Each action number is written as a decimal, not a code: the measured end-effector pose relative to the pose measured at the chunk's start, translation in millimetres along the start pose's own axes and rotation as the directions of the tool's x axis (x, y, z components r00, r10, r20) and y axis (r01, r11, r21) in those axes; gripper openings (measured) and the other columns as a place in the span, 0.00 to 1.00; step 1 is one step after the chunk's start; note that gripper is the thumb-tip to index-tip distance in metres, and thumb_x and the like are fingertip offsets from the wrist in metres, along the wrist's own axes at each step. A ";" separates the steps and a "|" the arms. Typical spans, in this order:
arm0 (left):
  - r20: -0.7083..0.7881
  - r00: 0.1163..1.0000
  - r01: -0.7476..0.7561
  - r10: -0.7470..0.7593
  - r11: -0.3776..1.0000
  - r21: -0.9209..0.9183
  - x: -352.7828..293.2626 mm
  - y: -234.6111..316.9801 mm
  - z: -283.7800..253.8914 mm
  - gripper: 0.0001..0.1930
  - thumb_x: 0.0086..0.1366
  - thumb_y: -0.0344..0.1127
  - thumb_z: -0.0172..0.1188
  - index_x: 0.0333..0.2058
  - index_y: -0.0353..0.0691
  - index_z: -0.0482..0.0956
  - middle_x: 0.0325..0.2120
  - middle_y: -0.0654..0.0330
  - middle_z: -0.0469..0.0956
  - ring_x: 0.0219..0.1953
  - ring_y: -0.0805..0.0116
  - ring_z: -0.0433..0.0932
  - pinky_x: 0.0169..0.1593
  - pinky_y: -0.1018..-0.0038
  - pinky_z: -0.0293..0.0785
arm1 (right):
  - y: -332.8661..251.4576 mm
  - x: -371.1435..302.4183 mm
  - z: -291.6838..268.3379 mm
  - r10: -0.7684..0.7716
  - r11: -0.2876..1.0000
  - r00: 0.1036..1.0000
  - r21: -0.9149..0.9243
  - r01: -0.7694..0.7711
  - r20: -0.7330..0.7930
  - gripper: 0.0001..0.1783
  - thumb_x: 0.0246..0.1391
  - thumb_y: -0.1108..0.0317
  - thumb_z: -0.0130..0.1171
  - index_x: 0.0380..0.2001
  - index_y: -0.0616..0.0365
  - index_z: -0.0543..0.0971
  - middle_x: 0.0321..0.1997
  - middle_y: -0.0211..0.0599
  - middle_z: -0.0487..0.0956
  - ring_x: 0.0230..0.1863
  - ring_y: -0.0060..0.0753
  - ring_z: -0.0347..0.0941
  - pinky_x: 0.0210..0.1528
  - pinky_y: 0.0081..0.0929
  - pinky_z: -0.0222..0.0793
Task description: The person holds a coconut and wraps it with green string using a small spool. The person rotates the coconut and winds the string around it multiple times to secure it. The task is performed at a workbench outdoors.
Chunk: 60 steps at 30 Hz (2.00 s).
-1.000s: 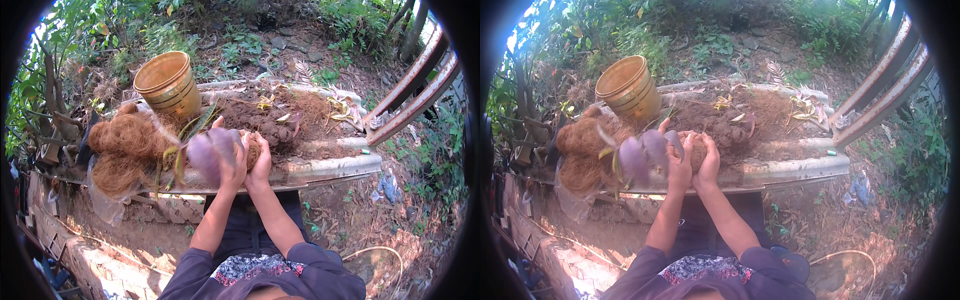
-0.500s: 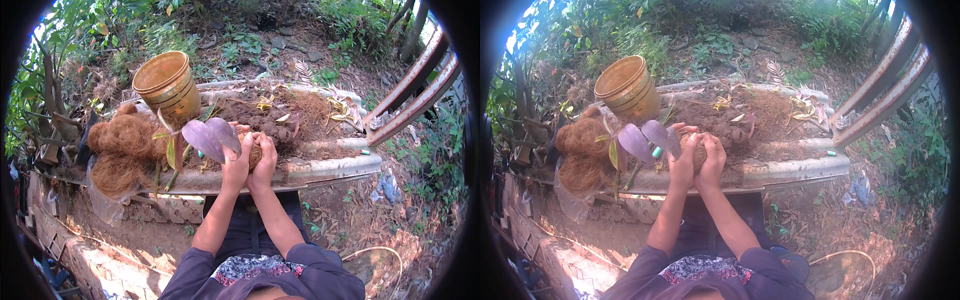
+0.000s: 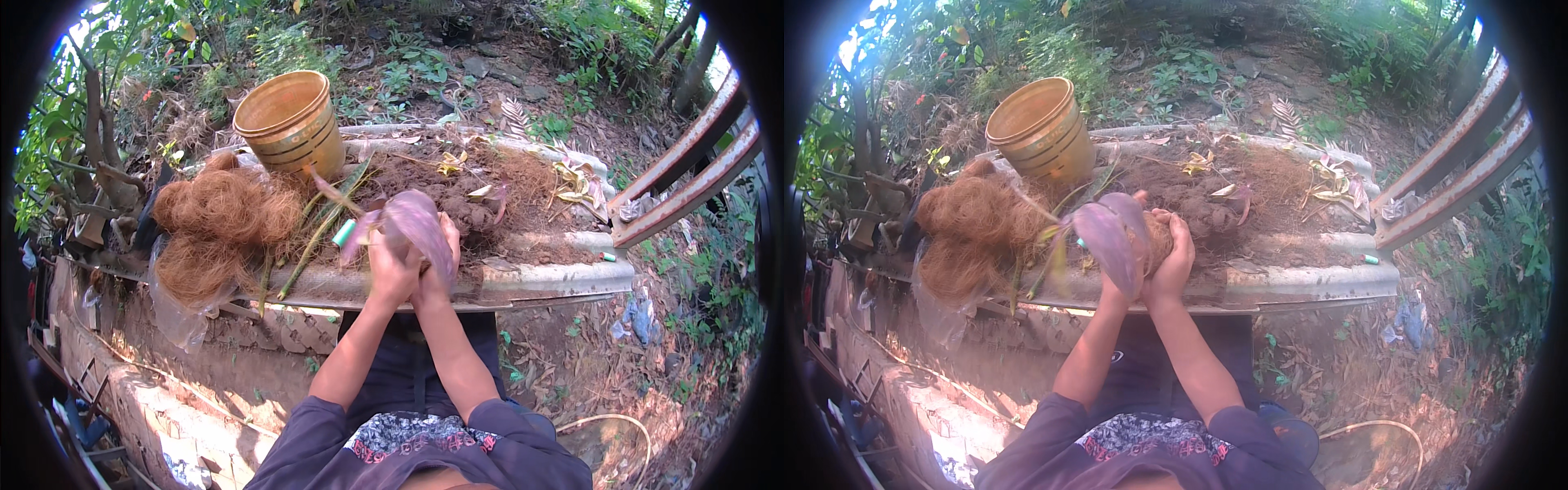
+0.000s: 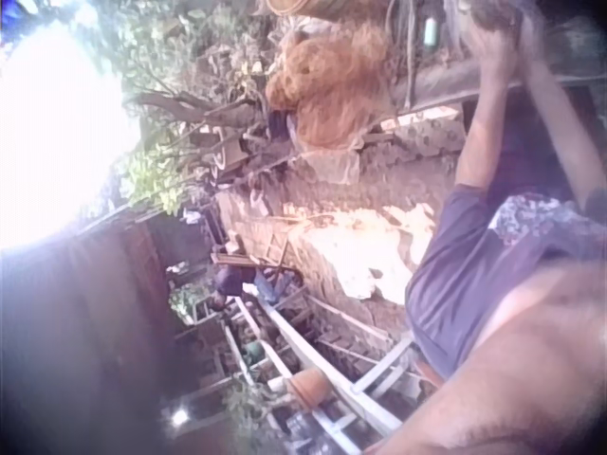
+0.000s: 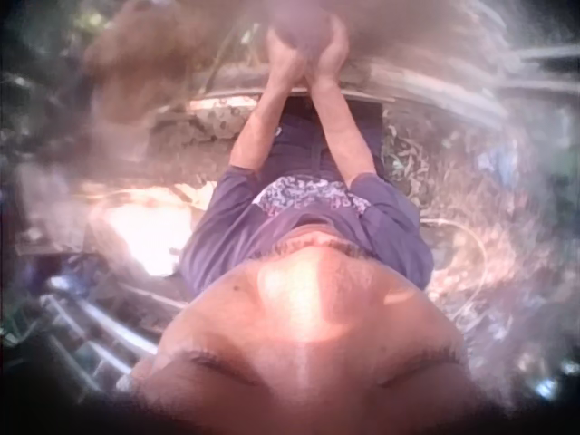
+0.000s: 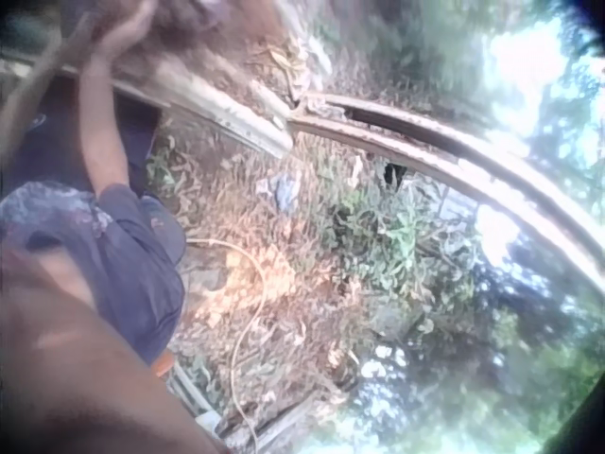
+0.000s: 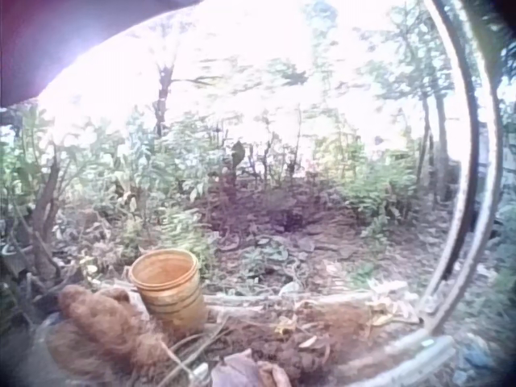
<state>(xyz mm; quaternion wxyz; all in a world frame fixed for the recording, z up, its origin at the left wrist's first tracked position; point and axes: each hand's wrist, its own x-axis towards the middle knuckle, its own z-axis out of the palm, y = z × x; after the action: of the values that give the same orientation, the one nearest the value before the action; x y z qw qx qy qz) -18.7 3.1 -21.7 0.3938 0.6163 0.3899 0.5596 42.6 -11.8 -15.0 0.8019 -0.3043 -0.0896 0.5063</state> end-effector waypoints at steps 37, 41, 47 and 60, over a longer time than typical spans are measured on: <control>-0.217 0.917 -0.046 -0.334 0.452 -0.891 6.9 -18.6 -78.6 0.34 0.62 0.66 0.45 0.52 0.42 0.65 0.44 0.57 0.72 0.46 0.60 0.74 0.43 0.61 0.77 | 17.1 45.2 38.3 0.188 0.115 0.646 -0.670 0.734 0.740 0.15 0.43 0.69 0.65 0.38 0.56 0.77 0.43 0.37 0.76 0.48 0.36 0.70 0.47 0.32 0.65; -0.174 0.926 -0.013 -0.335 0.432 -0.902 7.2 -12.6 -72.6 0.34 0.62 0.66 0.44 0.53 0.42 0.65 0.44 0.57 0.72 0.46 0.60 0.74 0.40 0.58 0.78 | -7.9 60.6 24.6 0.204 0.561 0.807 -0.741 0.368 0.555 0.18 0.51 0.66 0.63 0.46 0.56 0.75 0.41 0.34 0.78 0.41 0.17 0.73 0.37 0.21 0.69; -0.041 0.937 0.093 -0.346 0.360 -0.928 8.5 -12.0 -49.5 0.33 0.62 0.66 0.43 0.52 0.42 0.66 0.44 0.57 0.73 0.47 0.60 0.74 0.42 0.57 0.78 | -44.3 58.1 19.2 0.236 0.819 0.819 -0.561 0.122 0.523 0.22 0.59 0.71 0.52 0.56 0.62 0.66 0.45 0.42 0.77 0.43 0.27 0.76 0.40 0.21 0.74; 0.357 0.881 0.409 -0.309 0.118 -0.905 -0.9 7.7 -6.4 0.30 0.62 0.63 0.42 0.50 0.44 0.68 0.50 0.55 0.69 0.56 0.52 0.66 0.49 0.57 0.73 | -86.3 45.8 11.3 0.155 0.863 0.842 -0.485 0.139 0.517 0.22 0.54 0.71 0.59 0.52 0.64 0.69 0.47 0.41 0.75 0.45 0.26 0.73 0.46 0.24 0.72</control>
<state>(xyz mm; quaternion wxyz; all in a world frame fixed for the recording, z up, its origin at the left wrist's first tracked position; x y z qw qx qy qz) -24.8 -0.4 -14.6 0.8256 0.1452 0.0771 0.5398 124.4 6.3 36.4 0.6336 -0.3486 -0.4393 0.5330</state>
